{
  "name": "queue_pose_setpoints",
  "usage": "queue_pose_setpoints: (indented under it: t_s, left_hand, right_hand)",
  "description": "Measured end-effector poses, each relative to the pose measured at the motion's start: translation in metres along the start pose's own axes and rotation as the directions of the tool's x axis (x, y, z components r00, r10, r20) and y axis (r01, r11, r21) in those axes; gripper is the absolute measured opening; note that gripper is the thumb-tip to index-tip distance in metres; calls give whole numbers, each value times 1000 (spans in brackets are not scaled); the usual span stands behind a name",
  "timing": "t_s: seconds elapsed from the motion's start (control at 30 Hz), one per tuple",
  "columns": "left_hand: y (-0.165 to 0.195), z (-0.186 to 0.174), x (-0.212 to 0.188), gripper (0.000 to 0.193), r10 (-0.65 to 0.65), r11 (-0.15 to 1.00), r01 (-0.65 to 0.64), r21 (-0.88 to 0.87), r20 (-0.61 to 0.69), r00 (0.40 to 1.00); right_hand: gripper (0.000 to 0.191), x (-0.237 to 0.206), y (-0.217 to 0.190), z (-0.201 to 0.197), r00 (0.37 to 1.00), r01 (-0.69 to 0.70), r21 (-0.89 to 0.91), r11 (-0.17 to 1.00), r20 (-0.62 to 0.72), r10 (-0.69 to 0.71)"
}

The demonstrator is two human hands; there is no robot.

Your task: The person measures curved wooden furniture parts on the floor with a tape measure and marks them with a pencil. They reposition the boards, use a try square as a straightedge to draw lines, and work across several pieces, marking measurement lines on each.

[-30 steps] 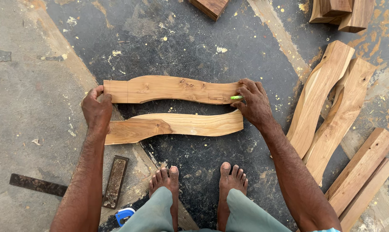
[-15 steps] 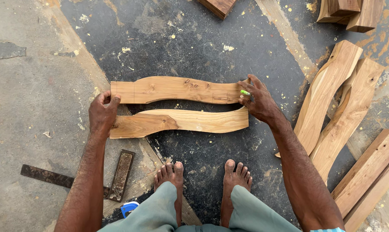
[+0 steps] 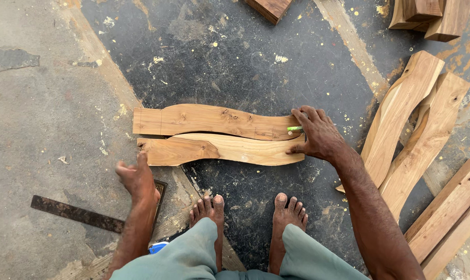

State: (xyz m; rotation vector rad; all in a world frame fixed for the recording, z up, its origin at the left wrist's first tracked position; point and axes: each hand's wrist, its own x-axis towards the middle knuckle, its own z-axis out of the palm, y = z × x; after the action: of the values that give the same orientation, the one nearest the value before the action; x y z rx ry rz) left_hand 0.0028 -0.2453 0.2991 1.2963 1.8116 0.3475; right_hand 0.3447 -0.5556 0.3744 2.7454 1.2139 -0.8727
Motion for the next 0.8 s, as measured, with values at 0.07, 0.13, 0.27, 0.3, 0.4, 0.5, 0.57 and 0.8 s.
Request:
queue_pose_setpoints:
  t_s: [0.07,0.13,0.27,0.3,0.4,0.5,0.57,0.8]
  left_hand:
    - [-2,18,-28,96,-289,909,346,-231,247,925]
    - [5,39,-39,79,-270,888,360,-287,310,912]
    - [37,62,-23,76,-31,950,127,-286,318,948]
    - [49,67,-15,76,43,947,69,-315,335,941]
    - [78,82,2,64,258,934,-98,-343,459,850]
    - [89,90,-2,68,411,901,-240,-362,536,737]
    - [81,94,-20,85,449,892,-327,-312,517,729]
    - [24,123,-97,96,636,640,-768,-14,572,519]
  right_hand:
    - [121,-6,1,3,997,-54,-6,999,61,54]
    - [118,-12,0,10,996,-62,18,998,68,61]
    - [112,-21,-4,19,998,-69,96,993,23,67]
    - [110,-23,-7,22,996,-86,112,990,30,83]
    - [103,-35,-19,32,980,-182,89,979,98,173]
    - [95,-46,-27,39,981,-190,140,972,67,182]
    - [88,-50,-32,43,976,-216,217,952,38,213]
    - [77,-63,-47,56,982,-189,239,953,30,187]
